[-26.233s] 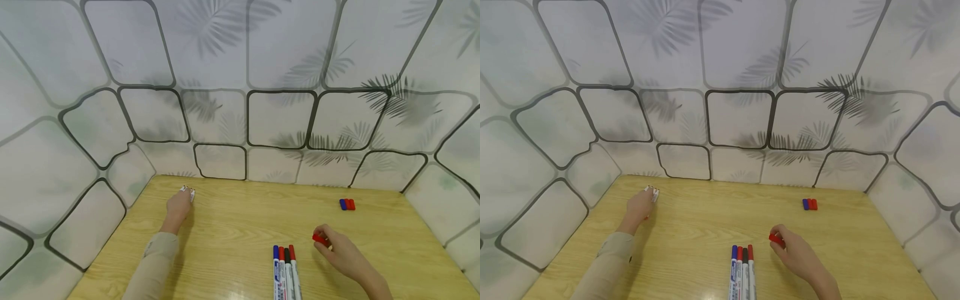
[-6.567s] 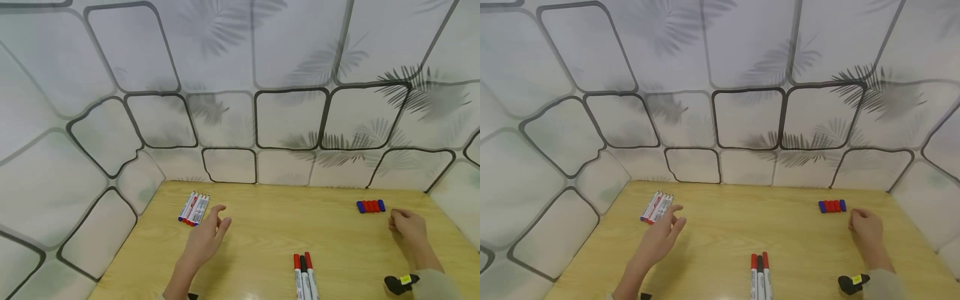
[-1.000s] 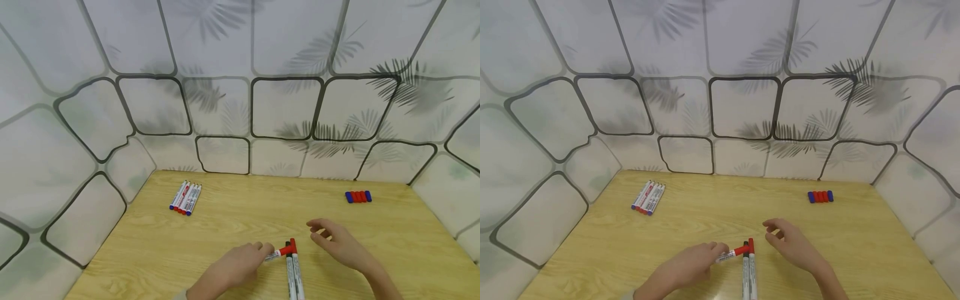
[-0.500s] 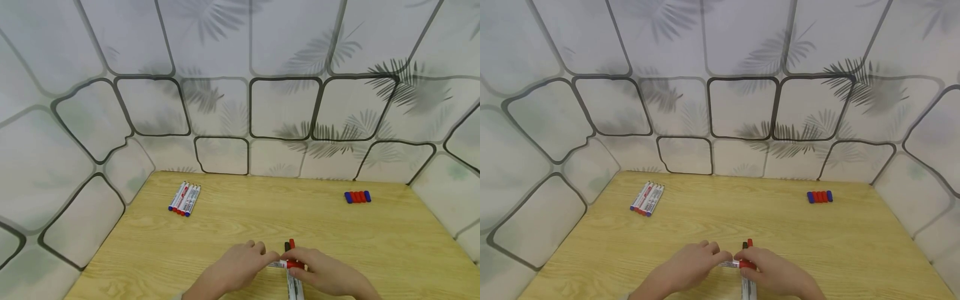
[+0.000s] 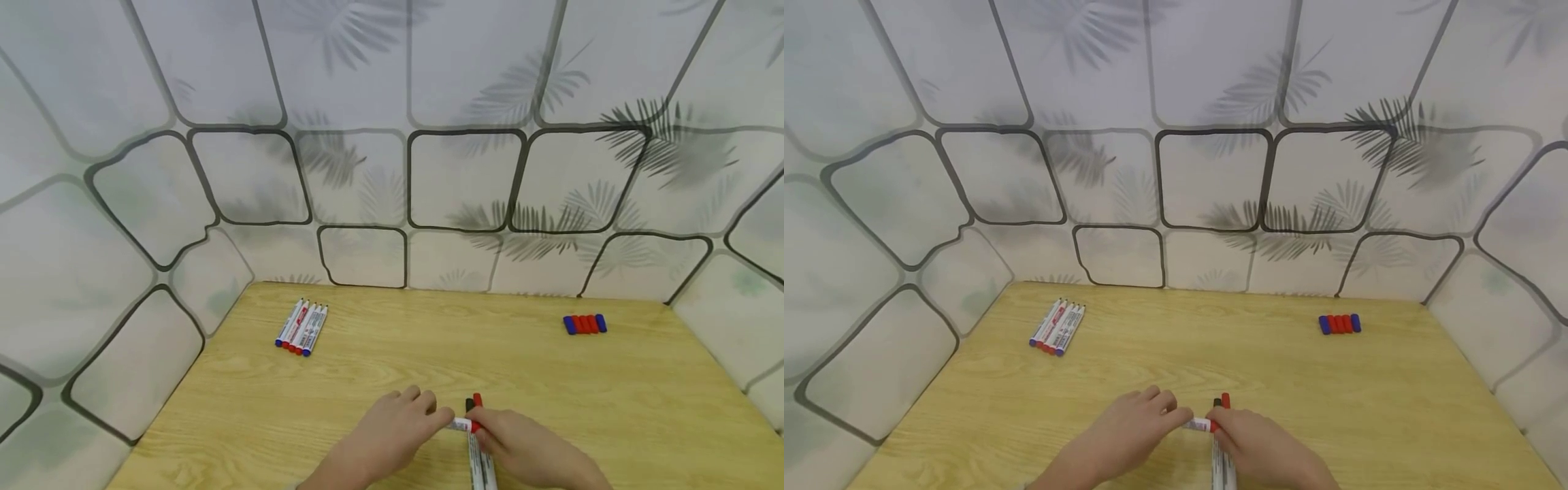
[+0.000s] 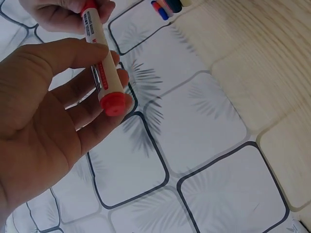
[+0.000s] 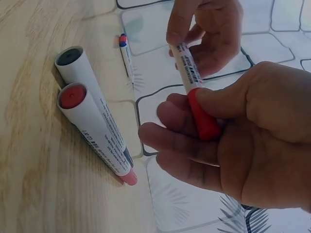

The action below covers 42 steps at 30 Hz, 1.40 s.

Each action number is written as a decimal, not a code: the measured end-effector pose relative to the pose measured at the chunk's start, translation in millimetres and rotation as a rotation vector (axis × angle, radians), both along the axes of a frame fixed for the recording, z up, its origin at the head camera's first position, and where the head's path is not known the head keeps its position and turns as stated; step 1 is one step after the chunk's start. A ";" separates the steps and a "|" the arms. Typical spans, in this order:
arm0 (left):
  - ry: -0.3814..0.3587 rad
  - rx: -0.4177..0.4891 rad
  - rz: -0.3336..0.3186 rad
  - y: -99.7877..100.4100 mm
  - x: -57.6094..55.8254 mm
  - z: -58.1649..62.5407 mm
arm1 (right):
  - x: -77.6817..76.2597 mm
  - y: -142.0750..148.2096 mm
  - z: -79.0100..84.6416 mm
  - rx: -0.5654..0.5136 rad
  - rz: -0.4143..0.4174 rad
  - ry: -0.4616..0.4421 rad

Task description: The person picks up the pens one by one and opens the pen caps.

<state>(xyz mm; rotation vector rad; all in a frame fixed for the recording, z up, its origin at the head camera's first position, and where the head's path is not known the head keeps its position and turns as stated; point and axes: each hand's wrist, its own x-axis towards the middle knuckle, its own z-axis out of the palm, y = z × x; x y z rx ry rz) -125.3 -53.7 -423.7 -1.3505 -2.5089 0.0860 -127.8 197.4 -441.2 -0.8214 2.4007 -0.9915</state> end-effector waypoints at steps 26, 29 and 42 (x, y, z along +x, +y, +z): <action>0.115 -0.129 0.016 11.0 6.2 -4.9 | 3.0 -23.0 -3.7 0.153 -0.141 -0.061; 0.079 -0.150 0.037 11.2 5.5 -4.9 | 4.1 -27.4 -2.0 0.236 -0.166 -0.004; -0.173 -0.130 0.089 0.8 -5.8 3.8 | 14.0 -36.0 -3.4 0.359 -0.118 0.479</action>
